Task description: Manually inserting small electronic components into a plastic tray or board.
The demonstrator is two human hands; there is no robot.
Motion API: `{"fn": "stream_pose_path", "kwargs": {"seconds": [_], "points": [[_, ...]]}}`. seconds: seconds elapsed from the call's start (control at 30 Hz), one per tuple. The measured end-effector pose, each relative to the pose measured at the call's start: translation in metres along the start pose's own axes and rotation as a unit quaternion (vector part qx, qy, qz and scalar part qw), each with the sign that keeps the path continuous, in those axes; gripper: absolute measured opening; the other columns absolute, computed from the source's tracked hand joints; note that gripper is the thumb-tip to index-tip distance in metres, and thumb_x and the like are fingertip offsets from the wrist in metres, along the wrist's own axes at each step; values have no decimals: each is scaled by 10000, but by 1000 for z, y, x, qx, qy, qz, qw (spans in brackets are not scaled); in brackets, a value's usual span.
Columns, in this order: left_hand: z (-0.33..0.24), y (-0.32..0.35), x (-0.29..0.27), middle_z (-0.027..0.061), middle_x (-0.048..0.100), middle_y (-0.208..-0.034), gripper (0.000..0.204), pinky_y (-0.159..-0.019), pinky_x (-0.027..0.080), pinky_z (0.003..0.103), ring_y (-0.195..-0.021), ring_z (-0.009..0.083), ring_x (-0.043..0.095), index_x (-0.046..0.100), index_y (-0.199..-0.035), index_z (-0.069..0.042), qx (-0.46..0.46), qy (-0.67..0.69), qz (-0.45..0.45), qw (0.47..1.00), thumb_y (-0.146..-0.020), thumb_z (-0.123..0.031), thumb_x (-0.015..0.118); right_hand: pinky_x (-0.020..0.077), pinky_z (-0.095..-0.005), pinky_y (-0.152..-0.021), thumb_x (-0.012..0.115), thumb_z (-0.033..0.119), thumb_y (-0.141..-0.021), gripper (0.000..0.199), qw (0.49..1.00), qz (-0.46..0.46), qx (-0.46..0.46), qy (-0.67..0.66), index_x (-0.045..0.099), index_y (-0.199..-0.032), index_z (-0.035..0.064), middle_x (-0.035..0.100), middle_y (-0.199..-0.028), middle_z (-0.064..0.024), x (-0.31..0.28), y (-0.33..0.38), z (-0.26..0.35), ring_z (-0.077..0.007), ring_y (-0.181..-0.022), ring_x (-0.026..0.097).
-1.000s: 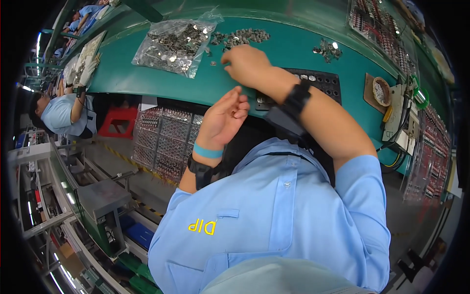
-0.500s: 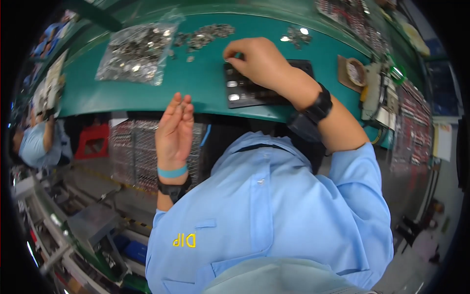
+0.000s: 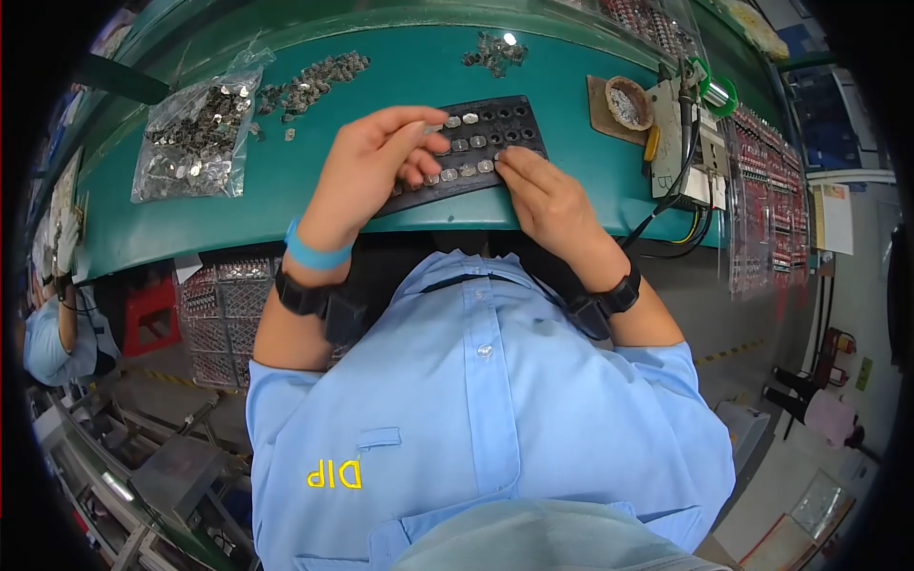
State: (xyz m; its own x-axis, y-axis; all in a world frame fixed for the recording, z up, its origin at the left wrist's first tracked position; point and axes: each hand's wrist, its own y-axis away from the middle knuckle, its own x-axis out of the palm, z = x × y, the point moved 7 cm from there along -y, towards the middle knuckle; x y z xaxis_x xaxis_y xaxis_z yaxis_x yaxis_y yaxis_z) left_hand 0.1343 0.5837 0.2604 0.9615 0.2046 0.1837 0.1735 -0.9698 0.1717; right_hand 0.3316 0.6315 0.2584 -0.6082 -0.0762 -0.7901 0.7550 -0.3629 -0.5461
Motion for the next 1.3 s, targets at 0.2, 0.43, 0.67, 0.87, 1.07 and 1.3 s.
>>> {"fn": "stream_pose_path", "kwargs": {"seconds": [0.2, 0.43, 0.67, 0.87, 1.07, 1.3], "points": [[-4, -48, 21, 92, 728, -883, 154, -659, 537, 281, -724, 146, 677, 758, -1001, -41, 113, -285, -29, 951, -910, -136, 678, 459, -487, -1022, 687, 13, -795, 393, 1000, 8, 6, 20, 686, -1184, 75, 686, -1188, -85, -10, 6, 9, -294, -1148, 629], [11, -75, 42, 116, 738, -771, 129, -667, 548, 323, -696, 201, 703, 781, -899, -53, 45, -395, 9, 918, -822, -148, 741, 317, -575, -1109, 687, 67, -830, 421, 998, 39, 30, 38, 667, -1244, 137, 697, -1195, -31, -14, 6, 5, -265, -1223, 575], [14, -84, 53, 116, 726, -750, 128, -676, 546, 368, -704, 252, 696, 768, -823, -56, 41, -481, 60, 874, -759, -166, 783, 307, -578, -1110, 690, 72, -832, 390, 999, 21, 28, 27, 677, -1216, 137, 682, -1242, -12, -5, 21, -2, -253, -1181, 585], [8, -85, 58, 107, 684, -830, 255, -681, 528, 381, -708, 265, 654, 718, -957, -65, 142, -533, 60, 832, -750, -181, 811, 307, -573, -1110, 697, 86, -831, 369, 999, 18, 42, 26, 683, -1197, 135, 673, -1258, -4, -7, 21, 2, -256, -1176, 582], [9, -80, 51, 47, 568, -882, 395, -665, 485, 315, -728, 172, 572, 643, -1157, -102, 152, -560, 12, 814, -807, -191, 802, 313, -564, -1103, 705, 103, -829, 353, 997, 12, 27, 70, 690, -1180, 140, 678, -1239, 7, -5, 15, 6, -264, -1163, 583], [-11, -35, -23, 17, 573, -856, 345, -585, 439, 243, -672, 84, 512, 672, -1138, -97, 143, -372, -117, 910, -865, -285, 767, 356, -483, -1052, 758, 114, -787, 321, 1000, -17, 2, -11, 725, -1104, 148, 691, -1149, -4, -22, 10, -12, -252, -1082, 592]]}}
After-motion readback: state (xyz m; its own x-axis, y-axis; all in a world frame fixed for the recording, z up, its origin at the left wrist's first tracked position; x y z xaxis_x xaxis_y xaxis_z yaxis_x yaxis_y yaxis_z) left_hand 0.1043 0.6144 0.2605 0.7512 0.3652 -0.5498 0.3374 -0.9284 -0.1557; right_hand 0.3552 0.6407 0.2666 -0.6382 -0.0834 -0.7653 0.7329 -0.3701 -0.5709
